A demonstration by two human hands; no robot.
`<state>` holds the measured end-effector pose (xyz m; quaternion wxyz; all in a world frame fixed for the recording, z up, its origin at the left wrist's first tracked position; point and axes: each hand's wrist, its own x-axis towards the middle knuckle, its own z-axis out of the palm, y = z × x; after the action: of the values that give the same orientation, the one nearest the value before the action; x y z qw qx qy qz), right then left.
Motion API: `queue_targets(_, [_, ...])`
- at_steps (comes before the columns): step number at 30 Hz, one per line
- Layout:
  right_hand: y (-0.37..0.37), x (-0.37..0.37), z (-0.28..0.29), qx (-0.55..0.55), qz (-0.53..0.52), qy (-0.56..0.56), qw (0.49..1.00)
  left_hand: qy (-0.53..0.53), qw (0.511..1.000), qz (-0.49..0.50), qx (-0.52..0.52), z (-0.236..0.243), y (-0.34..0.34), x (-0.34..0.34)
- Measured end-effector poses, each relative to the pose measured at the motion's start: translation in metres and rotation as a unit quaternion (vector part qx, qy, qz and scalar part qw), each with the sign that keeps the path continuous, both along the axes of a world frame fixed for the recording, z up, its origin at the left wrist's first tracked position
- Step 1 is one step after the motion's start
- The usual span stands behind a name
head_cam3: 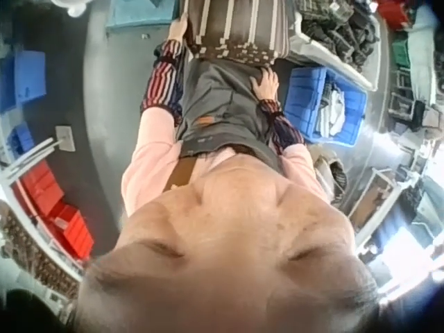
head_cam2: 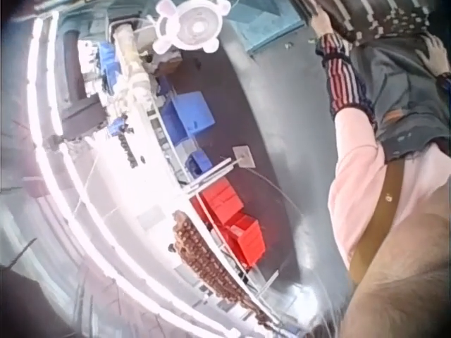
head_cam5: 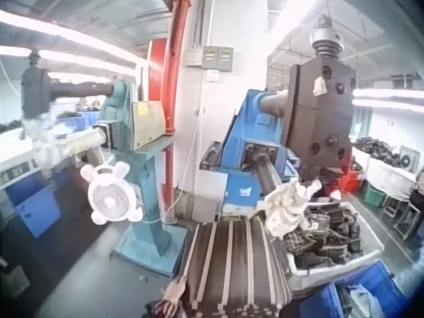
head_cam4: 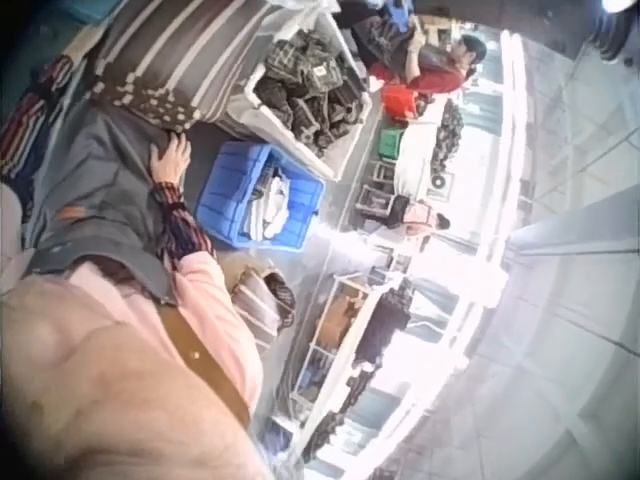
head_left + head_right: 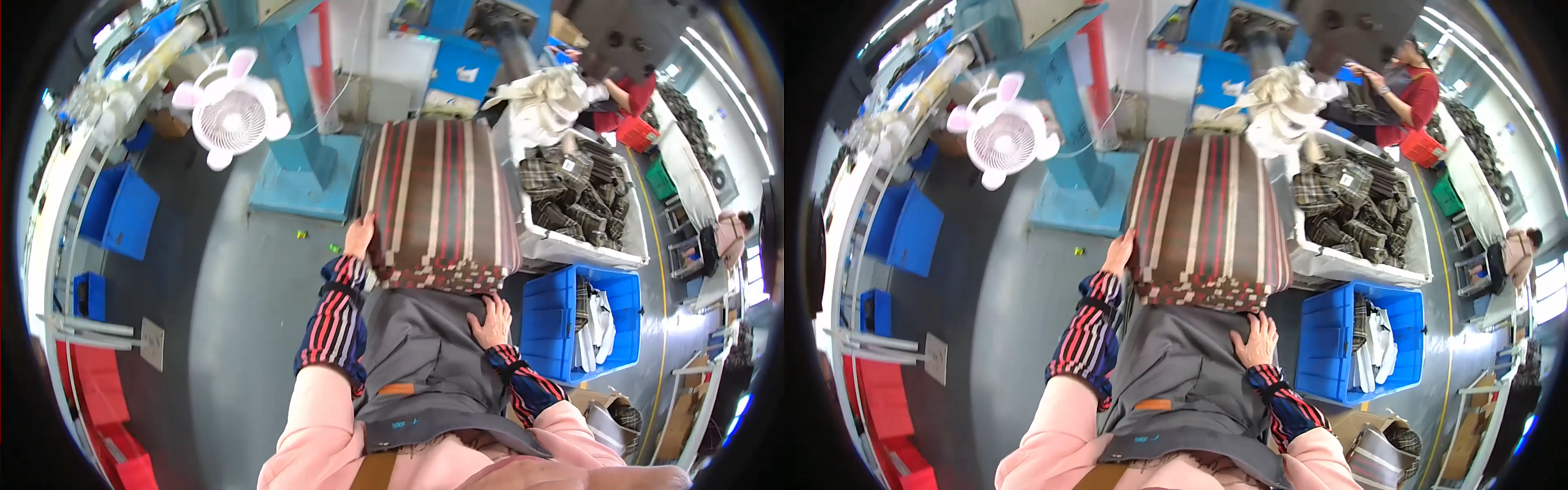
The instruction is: Sewing pieces of patterned leather material using an industrial sewing machine.
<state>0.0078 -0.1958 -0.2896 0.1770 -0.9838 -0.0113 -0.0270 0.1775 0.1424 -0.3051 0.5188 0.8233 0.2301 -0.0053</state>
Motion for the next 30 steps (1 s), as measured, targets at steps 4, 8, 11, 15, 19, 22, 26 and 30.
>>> queue_targets(4, [0.001,0.001,0.000,-0.013,0.001,0.010,1.000,-0.008,0.998,0.010,0.065,0.015,-0.007,-0.005])
queue_targets(8, [0.002,0.002,-0.001,-0.021,0.001,0.022,1.000,-0.001,0.995,0.087,0.041,0.026,-0.008,-0.009])
queue_targets(11, [0.002,0.002,-0.001,-0.020,-0.002,0.026,0.999,-0.046,0.985,0.100,0.130,0.030,-0.013,-0.011])
queue_targets(15, [0.002,0.001,-0.001,-0.022,-0.006,0.030,0.999,-0.082,0.977,0.113,0.161,0.032,-0.015,-0.011])
queue_targets(19, [0.003,0.003,-0.001,-0.028,-0.013,0.034,0.999,-0.121,0.977,0.111,0.135,0.040,-0.012,-0.012])
queue_targets(22, [0.002,0.003,0.000,-0.030,-0.010,0.036,0.999,-0.160,0.972,0.123,0.120,0.057,-0.013,-0.014])
queue_targets(26, [-0.001,0.002,0.000,-0.012,-0.011,0.024,1.000,-0.191,0.970,0.097,0.116,0.084,-0.010,-0.024])
queue_targets(30, [-0.007,0.003,-0.008,0.006,-0.005,0.015,1.000,-0.255,0.956,0.064,0.130,0.104,-0.007,-0.071])
